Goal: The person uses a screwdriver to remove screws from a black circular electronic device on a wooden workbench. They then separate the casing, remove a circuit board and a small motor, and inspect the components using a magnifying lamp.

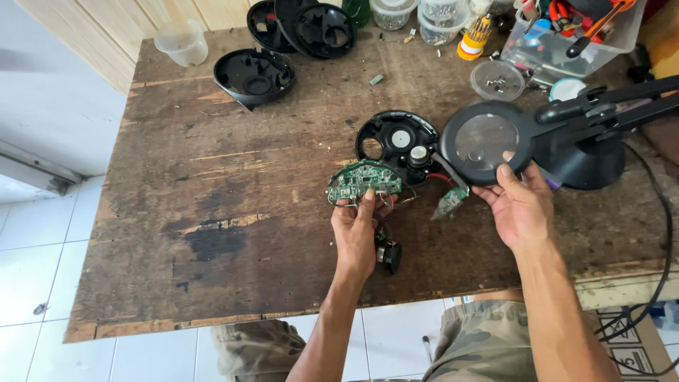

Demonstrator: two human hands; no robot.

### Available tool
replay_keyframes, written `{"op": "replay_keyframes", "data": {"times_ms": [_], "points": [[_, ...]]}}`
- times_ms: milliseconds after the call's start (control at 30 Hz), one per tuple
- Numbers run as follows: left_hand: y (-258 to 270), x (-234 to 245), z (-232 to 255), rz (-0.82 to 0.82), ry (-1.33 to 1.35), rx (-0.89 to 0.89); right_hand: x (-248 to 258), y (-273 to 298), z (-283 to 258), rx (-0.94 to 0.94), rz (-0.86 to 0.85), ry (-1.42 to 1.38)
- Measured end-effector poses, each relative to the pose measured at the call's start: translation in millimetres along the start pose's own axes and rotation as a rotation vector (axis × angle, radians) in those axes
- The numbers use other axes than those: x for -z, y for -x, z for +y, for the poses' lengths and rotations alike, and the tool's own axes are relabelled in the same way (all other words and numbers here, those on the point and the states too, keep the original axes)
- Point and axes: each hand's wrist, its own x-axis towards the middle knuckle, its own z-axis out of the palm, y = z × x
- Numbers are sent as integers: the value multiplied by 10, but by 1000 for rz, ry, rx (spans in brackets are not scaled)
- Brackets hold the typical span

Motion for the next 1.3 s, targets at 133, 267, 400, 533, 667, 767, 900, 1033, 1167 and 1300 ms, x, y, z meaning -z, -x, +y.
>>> {"op": "replay_keyframes", "data": {"times_ms": [133,267,400,533,667,767,900,1033,1167,1300], "points": [[28,-54,54,2,19,11,-145,84,-7,-4,-48,-85],[-125,0,-102,-2,-4,14,-406,282,-53,-36,-183,-163],[-11,-222,80,22,13,-11,-791,688,-108,-103,-294,-163],[-223,-64,-223,43,-57,-31,-642,754,415,-152,-328,-189],[-268,-177,-148,-19,60,-67,-676,849,566,-163,-400,-220],[-112,-398,107,-37,83,-39,-710,853,572,-152,-424,-254],[-162,-328,-2,-29,76,-29,-715,882,544,-152,-454,-287],[-154,-322,35,23,77,-40,-753,852,444,-155,-432,-269],[-112,-225,33,-73,-22,-51,-335,581,205,-165,-514,-40],[-88,-223,-61,-42,8,-41,14,109,-101,-240,-887,-33]]}}
